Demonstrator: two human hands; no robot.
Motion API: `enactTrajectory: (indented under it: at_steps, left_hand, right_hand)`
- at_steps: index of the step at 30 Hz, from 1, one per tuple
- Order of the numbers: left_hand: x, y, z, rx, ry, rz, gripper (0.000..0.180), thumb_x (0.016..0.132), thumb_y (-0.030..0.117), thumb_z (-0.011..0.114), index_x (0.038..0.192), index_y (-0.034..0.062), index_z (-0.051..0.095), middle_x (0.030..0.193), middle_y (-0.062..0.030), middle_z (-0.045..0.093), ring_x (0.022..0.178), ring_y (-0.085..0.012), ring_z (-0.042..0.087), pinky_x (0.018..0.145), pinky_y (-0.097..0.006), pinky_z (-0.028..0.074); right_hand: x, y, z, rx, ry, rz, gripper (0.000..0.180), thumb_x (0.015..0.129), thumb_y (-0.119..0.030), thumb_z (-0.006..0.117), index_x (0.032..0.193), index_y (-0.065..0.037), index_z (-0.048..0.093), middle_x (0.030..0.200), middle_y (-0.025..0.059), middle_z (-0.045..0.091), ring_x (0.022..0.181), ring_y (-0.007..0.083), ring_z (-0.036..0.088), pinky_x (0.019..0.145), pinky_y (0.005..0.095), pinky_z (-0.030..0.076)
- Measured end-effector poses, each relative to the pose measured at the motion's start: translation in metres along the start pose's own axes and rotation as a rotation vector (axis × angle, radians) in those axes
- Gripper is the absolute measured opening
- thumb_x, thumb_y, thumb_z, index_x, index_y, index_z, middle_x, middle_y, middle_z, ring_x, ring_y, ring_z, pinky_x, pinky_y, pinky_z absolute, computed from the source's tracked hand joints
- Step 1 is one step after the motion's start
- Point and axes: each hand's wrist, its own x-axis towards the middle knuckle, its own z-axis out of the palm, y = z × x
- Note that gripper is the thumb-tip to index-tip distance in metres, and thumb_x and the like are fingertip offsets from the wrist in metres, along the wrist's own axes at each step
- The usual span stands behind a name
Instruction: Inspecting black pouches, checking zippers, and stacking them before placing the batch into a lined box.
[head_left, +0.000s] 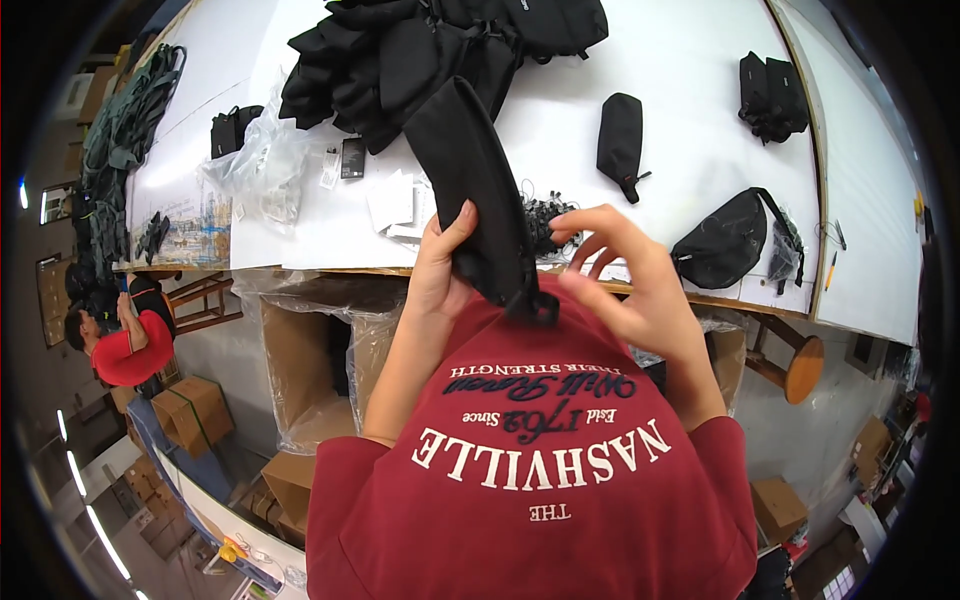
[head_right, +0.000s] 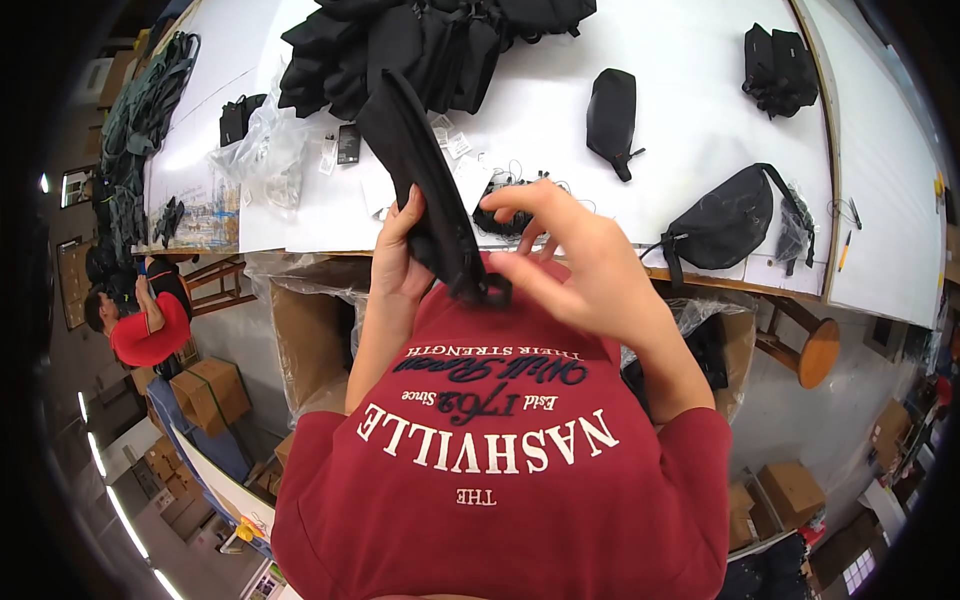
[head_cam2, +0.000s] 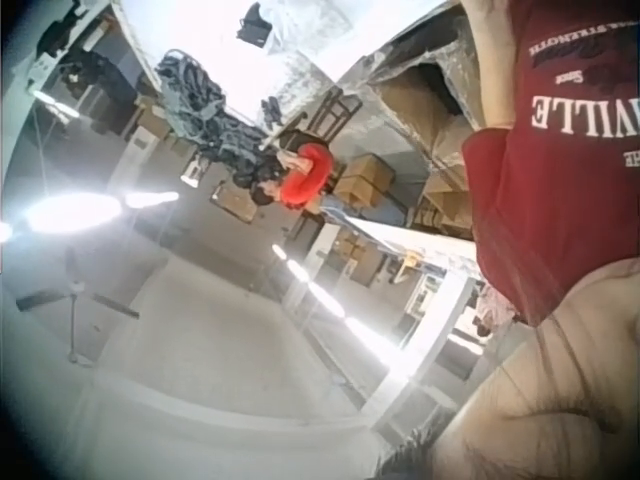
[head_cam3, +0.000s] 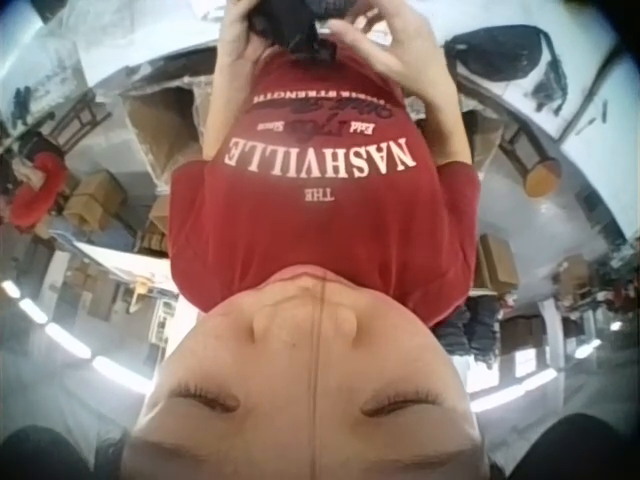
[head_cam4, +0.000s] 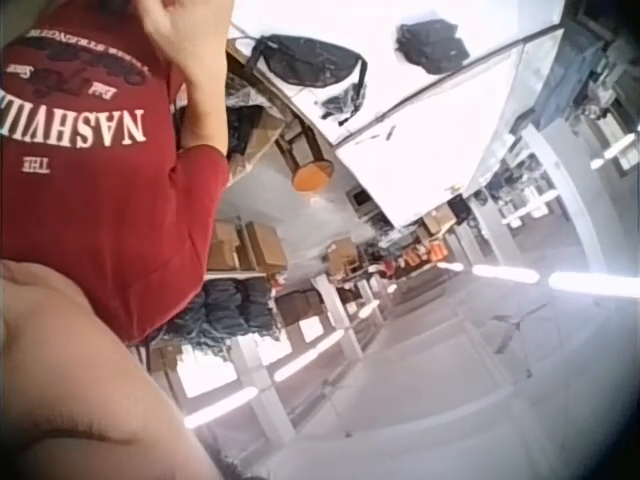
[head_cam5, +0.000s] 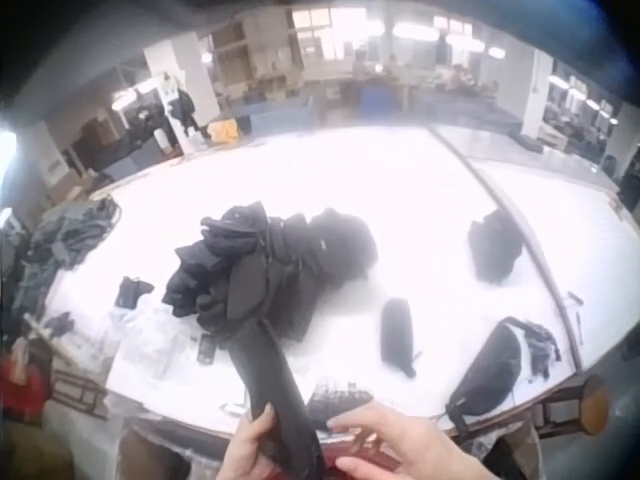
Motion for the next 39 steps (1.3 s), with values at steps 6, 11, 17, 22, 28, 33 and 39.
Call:
enactTrajectory:
  at_steps: [6, 11, 17, 22, 28, 33, 39]
  left_hand:
    - [-0.006, -0.005, 0.011, 0.033, 0.096, 0.063, 0.031, 0.092, 0.018, 0.061, 0.117, -0.0002, 0.055, 0.108, -0.0088, 0.065, 0.094, -0.0173, 0.065, 0.083, -0.029, 0.053]
    - [-0.01, -0.006, 0.017, 0.168, 0.153, 0.149, 0.03, 0.092, 0.014, 0.061, 0.118, 0.0011, 0.054, 0.107, -0.0086, 0.065, 0.094, -0.0176, 0.065, 0.082, -0.03, 0.053]
    - [-0.014, -0.008, 0.024, -0.118, 0.117, -0.071, 0.031, 0.093, 0.013, 0.06, 0.12, 0.0022, 0.053, 0.108, -0.0082, 0.065, 0.096, -0.0191, 0.065, 0.084, -0.031, 0.054]
    - [0.0, -0.001, 0.012, -0.175, 0.132, -0.044, 0.032, 0.093, 0.016, 0.059, 0.121, 0.0028, 0.052, 0.107, -0.0092, 0.065, 0.094, -0.0201, 0.066, 0.081, -0.033, 0.055]
    - [0.003, 0.01, 0.017, 0.063, 0.021, 0.087, 0.031, 0.094, 0.018, 0.058, 0.119, 0.0013, 0.053, 0.105, -0.0096, 0.066, 0.088, -0.0187, 0.067, 0.077, -0.031, 0.056]
    - [0.002, 0.008, 0.027, -0.016, 0.064, 0.081, 0.031, 0.094, 0.02, 0.058, 0.119, 0.002, 0.054, 0.107, -0.0091, 0.065, 0.094, -0.0186, 0.065, 0.082, -0.032, 0.054]
    - [0.002, 0.003, 0.023, -0.045, 0.08, 0.09, 0.029, 0.094, 0.021, 0.058, 0.115, 0.002, 0.056, 0.105, -0.0077, 0.065, 0.094, -0.0172, 0.065, 0.082, -0.03, 0.053]
  right_hand:
    - [-0.002, -0.004, 0.008, -0.06, -0.181, 0.116, 0.03, 0.079, -0.005, 0.068, 0.106, -0.004, 0.054, 0.082, 0.0066, 0.063, 0.063, 0.0115, 0.059, 0.056, 0.0227, 0.045]
    - [0.001, -0.001, 0.01, -0.222, -0.08, 0.054, 0.02, 0.081, -0.005, 0.059, 0.1, -0.004, 0.053, 0.076, 0.0097, 0.06, 0.062, 0.0237, 0.06, 0.056, 0.0334, 0.048]
    - [0.005, -0.003, 0.009, -0.454, -0.039, -0.317, 0.013, 0.08, -0.002, 0.059, 0.092, -0.004, 0.054, 0.079, 0.0076, 0.056, 0.068, 0.0241, 0.06, 0.055, 0.0352, 0.047]
    - [-0.003, 0.002, 0.016, -0.452, -0.144, -0.448, 0.021, 0.065, 0.003, 0.065, 0.082, -0.005, 0.057, 0.071, 0.0059, 0.054, 0.062, 0.0223, 0.057, 0.051, 0.0326, 0.044]
    - [0.007, -0.009, 0.017, -0.503, 0.017, -0.62, 0.02, 0.062, 0.0, 0.068, 0.08, -0.005, 0.06, 0.092, 0.0047, 0.063, 0.069, 0.019, 0.056, 0.057, 0.0302, 0.046]
    - [0.008, -0.007, 0.02, -0.487, 0.066, -0.492, 0.013, 0.065, -0.002, 0.063, 0.076, -0.004, 0.057, 0.108, 0.006, 0.063, 0.078, 0.0194, 0.057, 0.06, 0.0289, 0.048]
    - [0.005, -0.002, 0.018, -0.494, 0.076, -0.462, 0.014, 0.067, -0.003, 0.066, 0.078, -0.005, 0.057, 0.112, 0.0049, 0.063, 0.076, 0.0201, 0.057, 0.06, 0.0298, 0.048]
